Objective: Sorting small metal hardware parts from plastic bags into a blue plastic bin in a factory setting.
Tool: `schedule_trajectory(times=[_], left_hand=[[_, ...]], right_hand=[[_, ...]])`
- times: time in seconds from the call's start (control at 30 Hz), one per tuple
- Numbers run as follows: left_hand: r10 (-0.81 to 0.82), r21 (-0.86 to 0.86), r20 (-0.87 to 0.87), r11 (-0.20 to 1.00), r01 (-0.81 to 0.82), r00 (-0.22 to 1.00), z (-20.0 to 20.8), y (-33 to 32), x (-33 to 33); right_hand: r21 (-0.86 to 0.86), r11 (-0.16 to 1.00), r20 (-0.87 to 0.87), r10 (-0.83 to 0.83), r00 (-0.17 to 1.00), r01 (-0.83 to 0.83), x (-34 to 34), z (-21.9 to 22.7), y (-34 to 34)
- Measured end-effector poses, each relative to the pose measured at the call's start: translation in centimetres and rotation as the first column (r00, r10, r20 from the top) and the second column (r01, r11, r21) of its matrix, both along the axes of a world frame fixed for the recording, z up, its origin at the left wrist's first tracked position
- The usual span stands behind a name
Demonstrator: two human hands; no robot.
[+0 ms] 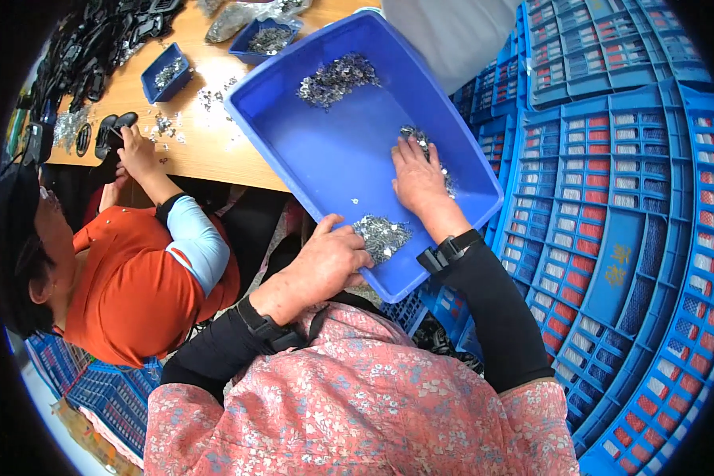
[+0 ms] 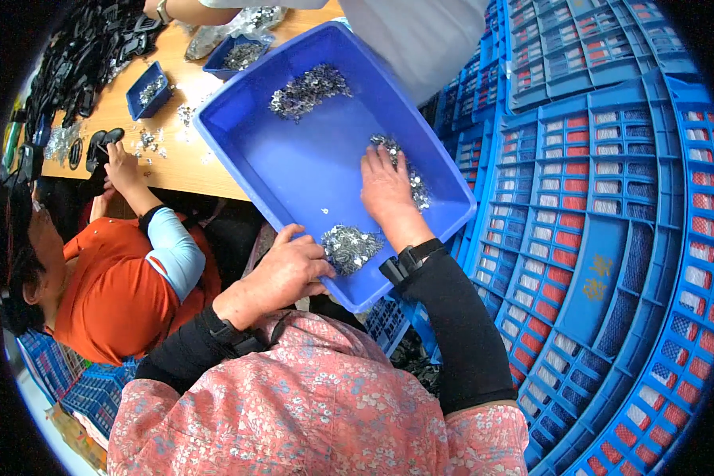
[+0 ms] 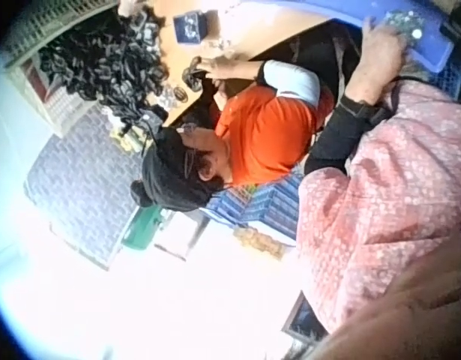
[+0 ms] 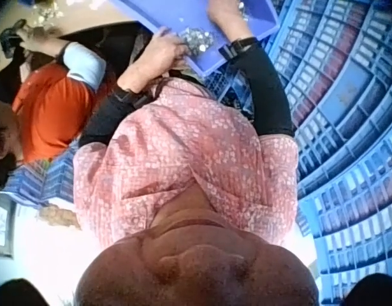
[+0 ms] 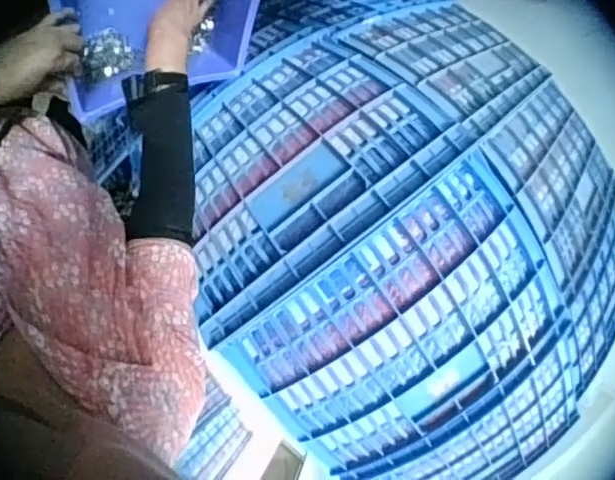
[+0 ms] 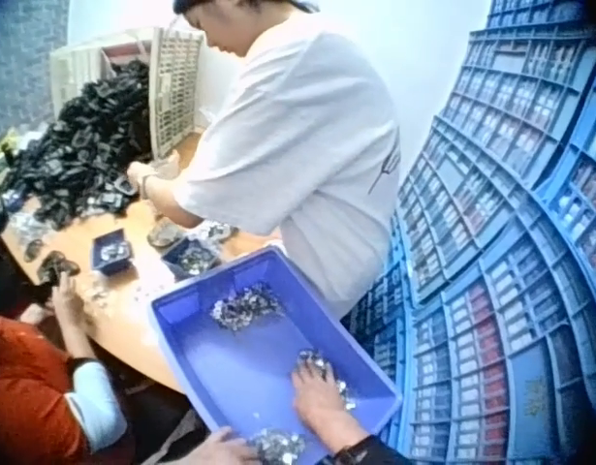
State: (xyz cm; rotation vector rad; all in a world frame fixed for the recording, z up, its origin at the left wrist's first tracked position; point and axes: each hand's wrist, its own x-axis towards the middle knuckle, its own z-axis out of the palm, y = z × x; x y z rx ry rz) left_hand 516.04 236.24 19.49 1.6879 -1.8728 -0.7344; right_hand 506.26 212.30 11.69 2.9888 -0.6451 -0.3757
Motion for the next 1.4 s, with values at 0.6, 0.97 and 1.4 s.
schedule_trajectory(times=[0.6,0.97,1.4], left_hand=[[0.012,-0.028,0.005,1.000,-0.012,1.000,-0.2,-0.1,-0.4],[0.021,-0.048,0.044,0.999,-0.019,0.999,-0.3,0.1,-0.1],[0.008,-0.027,0.037,1.000,-0.007,0.999,-0.5,0.5,-0.6]], right_hand=[[0.531,0.811,-0.063,-0.253,0.965,0.247,-2.2,1.7,0.2],[0.608,0.775,0.056,-0.256,0.965,0.171,-1.5,-0.1,-1.4],[0.476,0.875,0.362,-0.286,0.887,0.088,-5.2,9.0,0.9]])
